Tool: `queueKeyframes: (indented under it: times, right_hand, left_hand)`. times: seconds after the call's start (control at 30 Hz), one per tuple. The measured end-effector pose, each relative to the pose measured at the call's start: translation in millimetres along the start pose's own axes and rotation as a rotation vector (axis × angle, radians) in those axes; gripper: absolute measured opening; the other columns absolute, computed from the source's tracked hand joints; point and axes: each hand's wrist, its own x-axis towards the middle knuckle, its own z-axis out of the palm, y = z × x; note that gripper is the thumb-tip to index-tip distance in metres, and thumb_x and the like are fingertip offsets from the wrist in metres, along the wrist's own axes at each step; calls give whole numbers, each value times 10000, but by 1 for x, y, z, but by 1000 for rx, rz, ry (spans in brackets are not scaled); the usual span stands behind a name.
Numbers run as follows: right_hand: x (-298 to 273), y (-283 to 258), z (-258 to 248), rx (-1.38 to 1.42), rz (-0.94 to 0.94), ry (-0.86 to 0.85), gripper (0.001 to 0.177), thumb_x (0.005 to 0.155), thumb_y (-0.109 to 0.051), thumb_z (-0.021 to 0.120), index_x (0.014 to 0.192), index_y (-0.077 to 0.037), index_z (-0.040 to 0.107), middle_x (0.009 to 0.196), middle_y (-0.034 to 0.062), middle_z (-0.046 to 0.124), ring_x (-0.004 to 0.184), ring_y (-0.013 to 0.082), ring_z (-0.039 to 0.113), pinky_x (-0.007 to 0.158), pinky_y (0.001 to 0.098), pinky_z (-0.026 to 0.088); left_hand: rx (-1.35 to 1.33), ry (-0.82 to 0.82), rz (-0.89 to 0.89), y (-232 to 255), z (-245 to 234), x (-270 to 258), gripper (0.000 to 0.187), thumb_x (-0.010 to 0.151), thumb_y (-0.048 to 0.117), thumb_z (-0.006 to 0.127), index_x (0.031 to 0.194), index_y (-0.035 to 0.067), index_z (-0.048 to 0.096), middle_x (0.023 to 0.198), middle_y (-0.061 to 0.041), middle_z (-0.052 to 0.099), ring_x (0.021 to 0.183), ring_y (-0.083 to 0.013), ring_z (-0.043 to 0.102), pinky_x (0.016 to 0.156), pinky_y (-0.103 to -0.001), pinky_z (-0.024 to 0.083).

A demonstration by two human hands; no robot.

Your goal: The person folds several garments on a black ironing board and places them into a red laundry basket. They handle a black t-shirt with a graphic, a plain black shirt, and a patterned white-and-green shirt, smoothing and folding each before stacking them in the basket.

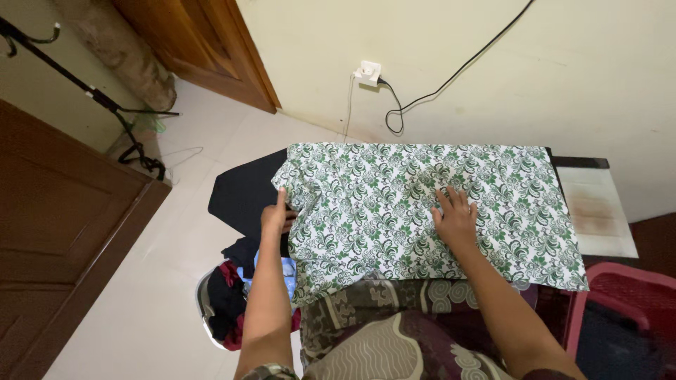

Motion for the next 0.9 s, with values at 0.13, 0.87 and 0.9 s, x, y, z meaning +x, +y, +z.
queueKeyframes:
  times: [0.13, 0.87, 0.9]
  right_hand:
    - [-4, 3, 7, -12, -25, 69, 518, 981, -407, 595, 1465, -224, 568, 1569, 86, 478, 1477, 348, 392, 1161, 641, 289]
    - [-3, 15, 14, 1, -69, 38, 534, 1001, -426, 549, 1491, -214, 532, 1587, 115, 457, 1483, 363, 371, 1165, 631, 258]
    - [-4, 17, 12, 7, -65, 23, 537, 992, -431, 552, 1485, -219, 534, 1582, 109, 461, 1478, 358, 373, 1162, 632, 260]
  left_hand:
    - [631, 133, 218, -14, 6, 6, 1118, 1053, 855, 301, 1064, -127, 835, 1084, -376, 761, 1084, -430, 702, 947, -503, 537]
    - [-703, 42, 109, 11, 9, 38, 414, 991, 421, 634, 1184, 55, 651, 1138, -122, 695, 970, -269, 679, 879, -481, 553]
    - [-476, 79, 148, 8, 11, 35, 487, 1004, 486, 646, 1133, 19, 699, 1104, -143, 722, 927, -262, 696, 851, -461, 548]
